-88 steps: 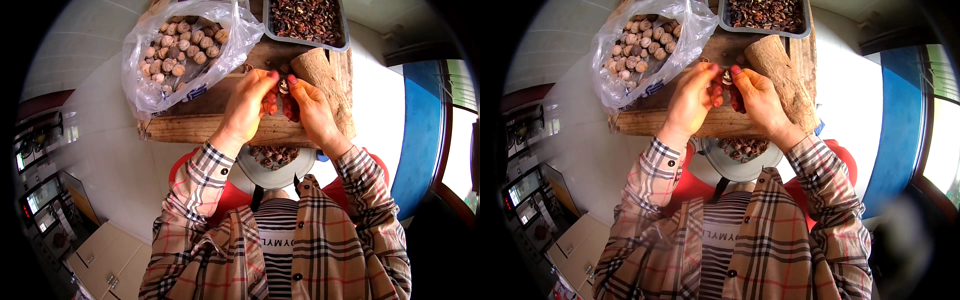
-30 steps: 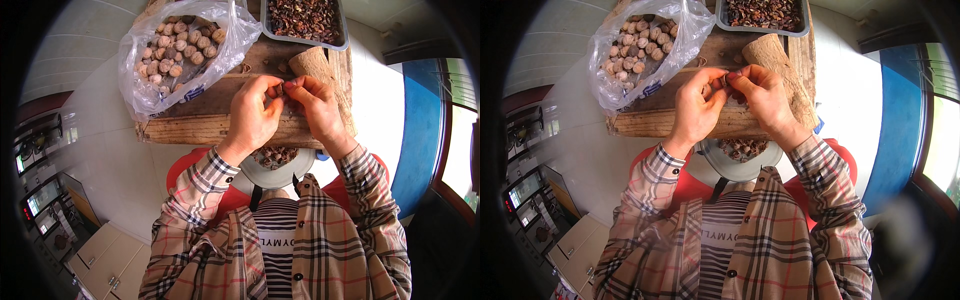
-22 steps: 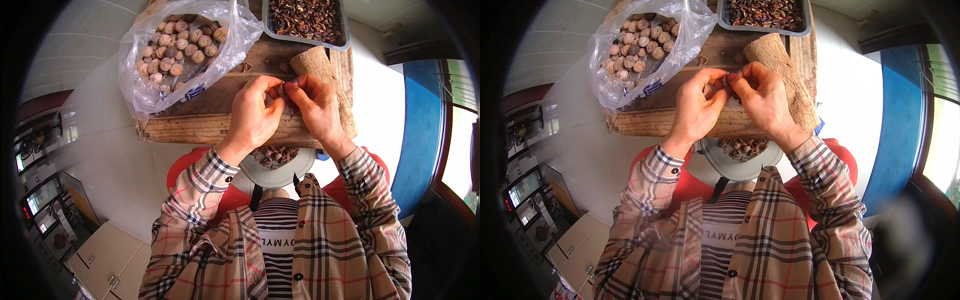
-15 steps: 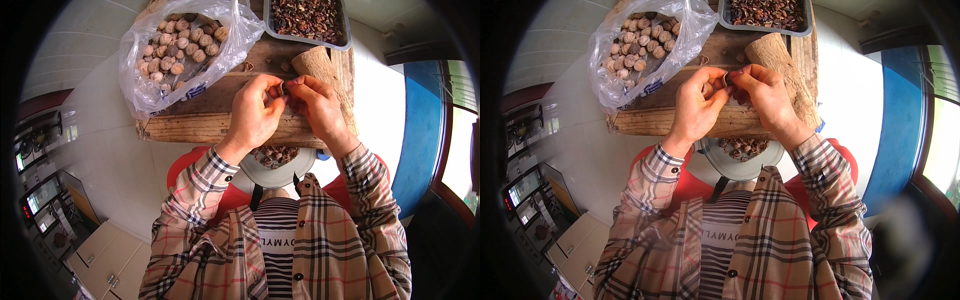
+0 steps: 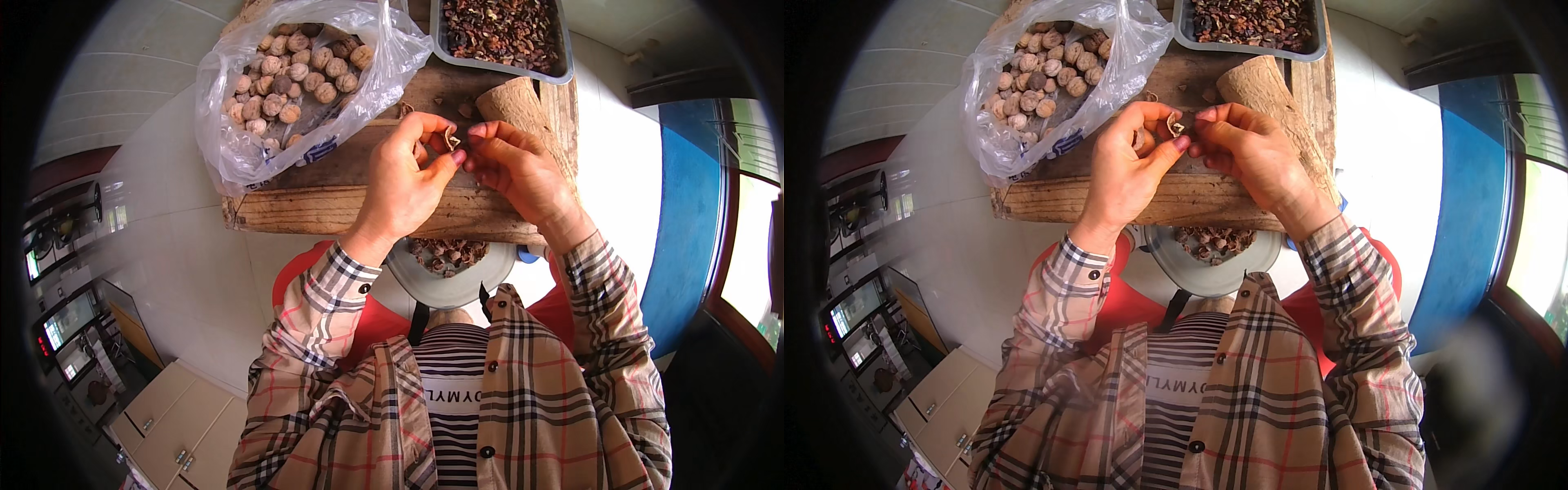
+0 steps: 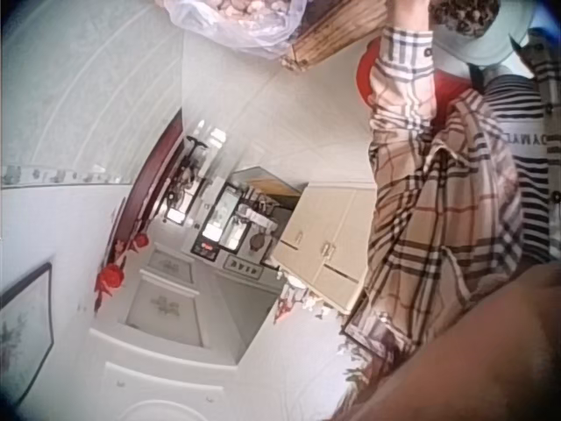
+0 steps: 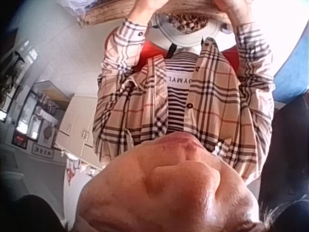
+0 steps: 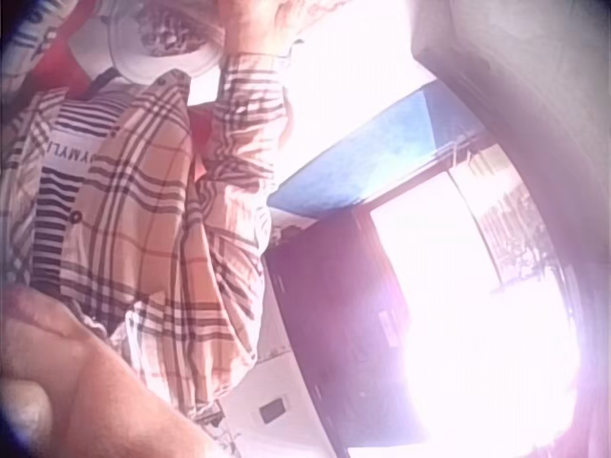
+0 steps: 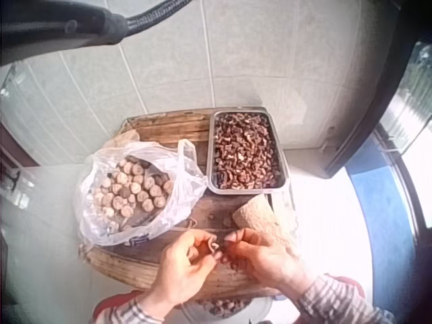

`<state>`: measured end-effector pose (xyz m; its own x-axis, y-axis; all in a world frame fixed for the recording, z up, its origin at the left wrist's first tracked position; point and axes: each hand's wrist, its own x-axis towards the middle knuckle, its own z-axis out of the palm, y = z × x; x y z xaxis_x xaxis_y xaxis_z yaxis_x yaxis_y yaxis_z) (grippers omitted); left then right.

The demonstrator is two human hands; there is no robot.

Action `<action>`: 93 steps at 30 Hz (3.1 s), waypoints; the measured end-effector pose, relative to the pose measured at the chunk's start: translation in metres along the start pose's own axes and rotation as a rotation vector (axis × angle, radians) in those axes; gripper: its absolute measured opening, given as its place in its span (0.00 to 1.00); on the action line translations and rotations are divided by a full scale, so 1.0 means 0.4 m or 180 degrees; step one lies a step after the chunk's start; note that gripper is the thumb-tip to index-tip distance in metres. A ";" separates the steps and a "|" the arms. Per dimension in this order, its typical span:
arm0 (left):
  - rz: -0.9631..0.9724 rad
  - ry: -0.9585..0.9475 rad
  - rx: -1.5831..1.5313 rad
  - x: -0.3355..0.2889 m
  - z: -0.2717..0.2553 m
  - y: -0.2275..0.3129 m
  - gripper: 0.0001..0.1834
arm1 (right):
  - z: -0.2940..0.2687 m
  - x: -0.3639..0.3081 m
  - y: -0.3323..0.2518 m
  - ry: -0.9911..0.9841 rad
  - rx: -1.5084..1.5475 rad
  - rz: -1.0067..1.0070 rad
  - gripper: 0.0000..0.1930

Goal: The person shells walnuts by hand, using a small piece of wood to press or crack the shells and then picking out the nut meat.

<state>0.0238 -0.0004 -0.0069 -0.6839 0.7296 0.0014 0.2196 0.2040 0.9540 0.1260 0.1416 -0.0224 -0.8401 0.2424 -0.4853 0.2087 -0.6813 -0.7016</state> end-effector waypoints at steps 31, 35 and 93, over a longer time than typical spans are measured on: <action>-0.0791 -0.0870 -0.1025 0.012 -0.045 -0.007 0.11 | 0.000 -0.017 -0.018 -0.0356 -0.2324 -0.1592 0.08; -0.0637 -0.0782 -0.0924 0.010 -0.043 -0.002 0.12 | 0.001 -0.021 -0.021 -0.0235 -0.2747 -0.1663 0.08; -0.1013 -0.0640 -0.2041 0.017 -0.067 -0.017 0.17 | 0.039 0.045 -0.084 0.0257 -0.3174 -0.2437 0.07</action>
<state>-0.0010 -0.0145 -0.0053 -0.4925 0.8168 -0.3004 -0.4593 0.0493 0.8869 0.0961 0.1581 0.0007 -0.8870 0.4093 0.2135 -0.0012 0.4606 -0.8876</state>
